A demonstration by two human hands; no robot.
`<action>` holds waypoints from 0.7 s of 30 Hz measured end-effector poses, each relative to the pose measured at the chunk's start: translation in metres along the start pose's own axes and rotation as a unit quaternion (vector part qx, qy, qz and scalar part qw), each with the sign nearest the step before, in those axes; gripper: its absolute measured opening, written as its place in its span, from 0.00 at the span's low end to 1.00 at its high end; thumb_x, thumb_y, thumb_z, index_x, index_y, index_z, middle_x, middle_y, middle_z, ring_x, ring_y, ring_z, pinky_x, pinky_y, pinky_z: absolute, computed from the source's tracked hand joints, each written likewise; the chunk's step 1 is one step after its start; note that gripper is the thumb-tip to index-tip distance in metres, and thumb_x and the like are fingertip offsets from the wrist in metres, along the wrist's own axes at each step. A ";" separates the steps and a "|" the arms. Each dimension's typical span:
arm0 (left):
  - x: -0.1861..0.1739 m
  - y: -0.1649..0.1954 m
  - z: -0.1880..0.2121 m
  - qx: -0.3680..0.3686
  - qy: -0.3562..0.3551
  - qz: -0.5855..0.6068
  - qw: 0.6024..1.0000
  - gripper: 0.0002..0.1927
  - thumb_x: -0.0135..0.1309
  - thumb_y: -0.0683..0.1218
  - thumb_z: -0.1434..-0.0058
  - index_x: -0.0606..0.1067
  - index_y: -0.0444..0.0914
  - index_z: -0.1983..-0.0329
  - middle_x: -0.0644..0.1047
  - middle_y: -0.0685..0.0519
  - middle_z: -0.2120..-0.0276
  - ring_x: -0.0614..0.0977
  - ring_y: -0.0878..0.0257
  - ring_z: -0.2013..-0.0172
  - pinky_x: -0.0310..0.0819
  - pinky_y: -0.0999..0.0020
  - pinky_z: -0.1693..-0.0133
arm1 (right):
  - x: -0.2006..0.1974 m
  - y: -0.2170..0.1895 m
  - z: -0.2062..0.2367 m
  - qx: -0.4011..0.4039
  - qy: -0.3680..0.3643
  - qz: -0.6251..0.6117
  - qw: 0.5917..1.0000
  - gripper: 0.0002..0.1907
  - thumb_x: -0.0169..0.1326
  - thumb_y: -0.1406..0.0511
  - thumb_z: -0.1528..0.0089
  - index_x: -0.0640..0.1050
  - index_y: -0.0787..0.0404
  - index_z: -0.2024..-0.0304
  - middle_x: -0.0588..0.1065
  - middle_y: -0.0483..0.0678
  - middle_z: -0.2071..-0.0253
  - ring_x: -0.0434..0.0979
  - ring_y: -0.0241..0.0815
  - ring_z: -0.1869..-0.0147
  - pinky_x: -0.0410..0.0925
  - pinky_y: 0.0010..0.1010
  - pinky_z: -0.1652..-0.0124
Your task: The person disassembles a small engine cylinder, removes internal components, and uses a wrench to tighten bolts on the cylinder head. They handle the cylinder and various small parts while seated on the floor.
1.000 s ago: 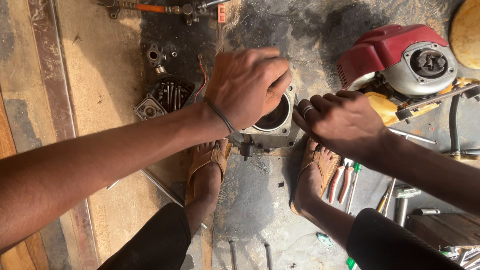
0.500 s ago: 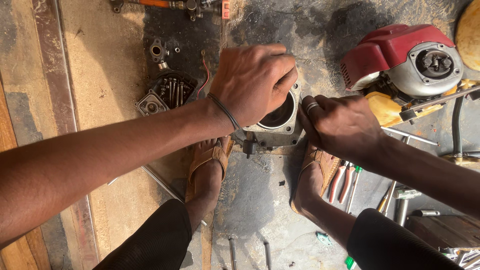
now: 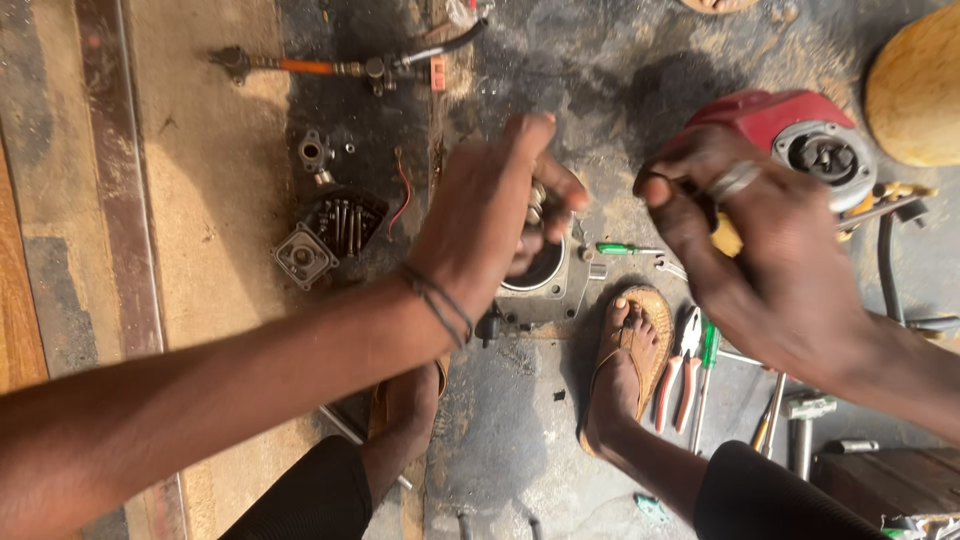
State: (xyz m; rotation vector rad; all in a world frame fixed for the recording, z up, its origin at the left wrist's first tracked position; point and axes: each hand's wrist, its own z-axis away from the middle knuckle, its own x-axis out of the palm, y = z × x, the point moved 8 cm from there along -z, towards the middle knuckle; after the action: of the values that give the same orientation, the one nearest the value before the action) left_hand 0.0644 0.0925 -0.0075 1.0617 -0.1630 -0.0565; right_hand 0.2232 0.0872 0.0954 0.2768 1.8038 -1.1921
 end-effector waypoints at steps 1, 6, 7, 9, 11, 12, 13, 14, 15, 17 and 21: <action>0.005 -0.001 0.006 -0.015 -0.030 0.027 0.999 0.34 0.34 0.65 0.31 0.82 0.38 0.69 0.76 0.53 0.83 0.62 0.71 0.87 0.53 0.67 0.86 | -0.007 -0.008 -0.001 -0.010 0.005 -0.013 1.000 0.03 0.52 0.74 0.31 0.74 0.67 0.55 0.77 0.53 0.59 0.80 0.41 0.61 0.73 0.30 0.65; 0.018 0.005 0.017 0.015 -0.083 0.000 0.996 0.38 0.27 0.70 0.33 0.76 0.36 0.68 0.77 0.53 0.82 0.66 0.72 0.85 0.57 0.69 0.86 | -0.003 -0.041 -0.006 -0.059 -0.030 -0.027 0.997 0.17 0.58 0.72 0.40 0.76 0.65 0.48 0.76 0.54 0.51 0.81 0.48 0.49 0.75 0.35 0.55; 0.020 0.004 0.020 0.015 -0.088 -0.006 0.996 0.40 0.26 0.71 0.33 0.74 0.35 0.69 0.77 0.53 0.81 0.67 0.72 0.85 0.57 0.70 0.86 | 0.004 -0.042 -0.008 -0.054 -0.052 -0.029 0.997 0.18 0.59 0.72 0.41 0.76 0.66 0.47 0.76 0.54 0.50 0.81 0.49 0.50 0.75 0.34 0.57; 0.032 0.001 0.026 0.007 -0.132 0.038 0.990 0.40 0.25 0.72 0.31 0.73 0.35 0.67 0.79 0.54 0.78 0.77 0.74 0.79 0.72 0.70 0.81 | 0.013 -0.042 -0.010 -0.042 -0.087 -0.021 0.995 0.19 0.60 0.72 0.43 0.78 0.65 0.48 0.76 0.55 0.49 0.82 0.49 0.52 0.75 0.33 0.59; 0.037 0.000 0.029 -0.002 -0.157 0.051 0.986 0.41 0.26 0.73 0.31 0.74 0.35 0.65 0.76 0.54 0.78 0.77 0.73 0.78 0.72 0.70 0.80 | 0.018 -0.039 -0.011 -0.031 -0.113 0.001 0.993 0.18 0.61 0.72 0.45 0.79 0.65 0.52 0.76 0.55 0.49 0.82 0.50 0.53 0.78 0.37 0.58; 0.037 -0.002 0.031 -0.007 -0.159 0.044 0.986 0.41 0.26 0.73 0.32 0.74 0.35 0.66 0.73 0.53 0.80 0.72 0.72 0.81 0.64 0.69 0.82 | 0.019 -0.037 -0.011 -0.024 -0.127 -0.007 0.992 0.18 0.61 0.72 0.45 0.79 0.65 0.51 0.76 0.55 0.48 0.82 0.50 0.53 0.77 0.37 0.59; 0.037 -0.003 0.032 -0.013 -0.162 0.037 0.986 0.41 0.26 0.73 0.33 0.75 0.35 0.66 0.69 0.53 0.82 0.67 0.71 0.83 0.57 0.68 0.83 | 0.019 -0.035 -0.010 -0.017 -0.141 -0.014 0.990 0.19 0.61 0.72 0.46 0.79 0.65 0.51 0.76 0.55 0.47 0.83 0.50 0.53 0.77 0.37 0.60; 0.038 -0.002 0.032 -0.009 -0.165 0.056 0.985 0.41 0.28 0.73 0.32 0.74 0.34 0.65 0.70 0.53 0.80 0.69 0.71 0.81 0.61 0.69 0.81 | 0.019 -0.033 -0.010 -0.011 -0.154 -0.021 0.988 0.19 0.60 0.72 0.46 0.80 0.65 0.51 0.76 0.55 0.47 0.83 0.50 0.53 0.76 0.37 0.61; 0.039 -0.001 0.032 -0.006 -0.170 0.076 0.983 0.41 0.30 0.73 0.31 0.74 0.33 0.64 0.70 0.53 0.79 0.70 0.72 0.79 0.64 0.69 0.79 | 0.018 -0.034 -0.010 -0.019 -0.147 -0.020 0.989 0.19 0.60 0.72 0.46 0.80 0.65 0.50 0.76 0.56 0.47 0.82 0.50 0.52 0.76 0.36 0.60; 0.039 -0.005 0.031 -0.026 -0.166 0.076 0.983 0.41 0.29 0.73 0.32 0.74 0.33 0.65 0.71 0.54 0.79 0.70 0.72 0.80 0.63 0.69 0.80 | 0.015 -0.036 -0.011 -0.038 -0.134 -0.016 0.990 0.20 0.60 0.72 0.45 0.80 0.64 0.49 0.76 0.56 0.47 0.82 0.51 0.49 0.76 0.36 0.57; 0.030 -0.015 0.023 -0.052 -0.145 0.003 0.988 0.44 0.25 0.73 0.32 0.81 0.38 0.70 0.73 0.54 0.84 0.62 0.71 0.87 0.54 0.68 0.86 | -0.001 -0.037 -0.009 -0.070 -0.051 -0.023 0.996 0.16 0.61 0.71 0.41 0.79 0.59 0.50 0.79 0.49 0.51 0.82 0.45 0.48 0.72 0.34 0.50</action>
State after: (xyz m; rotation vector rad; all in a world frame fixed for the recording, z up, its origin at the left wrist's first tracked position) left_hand 0.0906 0.0621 -0.0063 0.9439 -0.4221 -0.2116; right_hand 0.1964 0.0762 0.1198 0.0923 1.8018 -1.0845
